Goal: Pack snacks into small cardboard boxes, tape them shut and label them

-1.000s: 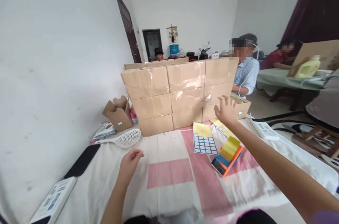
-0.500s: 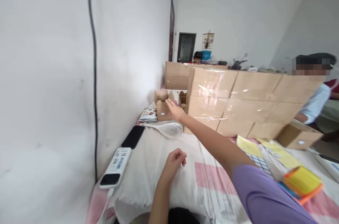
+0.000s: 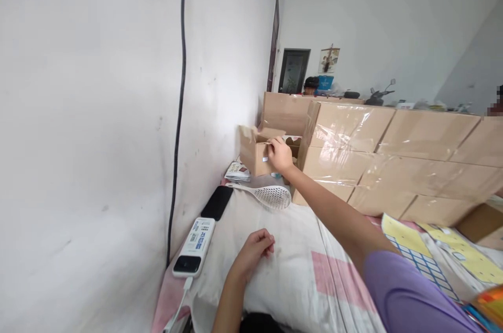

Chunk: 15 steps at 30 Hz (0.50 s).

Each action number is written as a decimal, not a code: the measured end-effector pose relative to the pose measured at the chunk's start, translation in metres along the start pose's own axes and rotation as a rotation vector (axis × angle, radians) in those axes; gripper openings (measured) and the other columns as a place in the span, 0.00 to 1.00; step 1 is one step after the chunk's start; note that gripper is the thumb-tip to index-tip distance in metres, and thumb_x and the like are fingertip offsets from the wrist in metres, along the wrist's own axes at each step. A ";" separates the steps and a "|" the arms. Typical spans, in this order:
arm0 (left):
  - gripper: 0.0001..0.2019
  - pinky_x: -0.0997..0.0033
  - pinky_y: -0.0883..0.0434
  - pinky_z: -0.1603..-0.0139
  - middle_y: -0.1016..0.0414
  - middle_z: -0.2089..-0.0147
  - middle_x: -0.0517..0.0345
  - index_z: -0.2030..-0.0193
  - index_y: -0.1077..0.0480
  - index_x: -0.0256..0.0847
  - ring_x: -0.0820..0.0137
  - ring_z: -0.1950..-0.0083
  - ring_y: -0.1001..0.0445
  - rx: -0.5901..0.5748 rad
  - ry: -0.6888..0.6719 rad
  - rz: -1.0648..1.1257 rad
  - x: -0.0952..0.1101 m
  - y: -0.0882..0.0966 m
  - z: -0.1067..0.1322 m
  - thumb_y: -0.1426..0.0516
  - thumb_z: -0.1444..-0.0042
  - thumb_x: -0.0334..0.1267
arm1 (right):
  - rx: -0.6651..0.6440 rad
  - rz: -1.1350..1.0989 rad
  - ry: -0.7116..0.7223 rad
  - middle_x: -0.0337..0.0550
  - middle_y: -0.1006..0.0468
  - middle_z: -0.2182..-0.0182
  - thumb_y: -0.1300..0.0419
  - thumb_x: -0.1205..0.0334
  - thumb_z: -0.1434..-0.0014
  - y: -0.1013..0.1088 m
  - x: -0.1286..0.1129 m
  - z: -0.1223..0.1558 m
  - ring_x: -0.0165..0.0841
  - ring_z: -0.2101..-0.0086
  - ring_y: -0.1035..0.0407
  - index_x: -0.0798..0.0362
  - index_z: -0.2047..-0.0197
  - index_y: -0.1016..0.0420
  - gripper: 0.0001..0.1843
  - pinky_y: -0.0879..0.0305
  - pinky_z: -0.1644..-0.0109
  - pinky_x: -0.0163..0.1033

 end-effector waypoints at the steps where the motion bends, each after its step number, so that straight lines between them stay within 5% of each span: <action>1: 0.18 0.76 0.42 0.71 0.30 0.75 0.61 0.74 0.34 0.39 0.77 0.74 0.38 0.009 -0.002 0.015 0.000 0.000 0.001 0.33 0.54 0.49 | 0.047 -0.056 0.086 0.52 0.29 0.43 0.54 0.65 0.35 0.014 -0.002 0.011 0.44 0.45 0.33 0.53 0.45 0.29 0.20 0.35 0.41 0.47; 5: 0.18 0.77 0.56 0.80 0.41 0.82 0.69 0.74 0.36 0.40 0.81 0.81 0.51 0.099 -0.040 0.094 0.004 0.008 0.007 0.32 0.55 0.47 | 0.174 -0.269 0.342 0.50 0.27 0.51 0.48 0.66 0.48 0.076 0.010 0.099 0.44 0.46 0.32 0.49 0.56 0.26 0.16 0.34 0.40 0.50; 8: 0.20 0.76 0.60 0.82 0.53 0.84 0.74 0.75 0.42 0.43 0.81 0.82 0.59 0.256 -0.189 0.202 0.014 0.021 0.015 0.35 0.55 0.51 | 0.302 -0.320 0.141 0.51 0.29 0.51 0.46 0.63 0.46 0.114 0.053 0.189 0.47 0.47 0.31 0.45 0.62 0.27 0.09 0.33 0.41 0.55; 11: 0.21 0.77 0.58 0.83 0.52 0.82 0.73 0.77 0.46 0.43 0.81 0.82 0.59 0.407 -0.318 0.285 0.021 0.032 0.023 0.39 0.52 0.53 | 0.425 -0.360 -0.043 0.53 0.31 0.50 0.43 0.57 0.43 0.135 0.106 0.264 0.51 0.44 0.33 0.42 0.68 0.27 0.04 0.34 0.41 0.60; 15: 0.18 0.77 0.57 0.83 0.50 0.83 0.72 0.77 0.42 0.42 0.81 0.83 0.56 0.526 -0.326 0.279 0.015 0.032 0.026 0.38 0.51 0.49 | 0.461 -0.433 -0.211 0.50 0.33 0.41 0.42 0.51 0.44 0.129 0.160 0.311 0.54 0.38 0.39 0.40 0.67 0.26 0.06 0.39 0.36 0.65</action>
Point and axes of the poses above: each hand's wrist, its own z-axis away from the middle knuckle, its own y-axis out of the back of the hand, x = y × z, the point moved 4 cm from there along -z, towards the middle knuckle
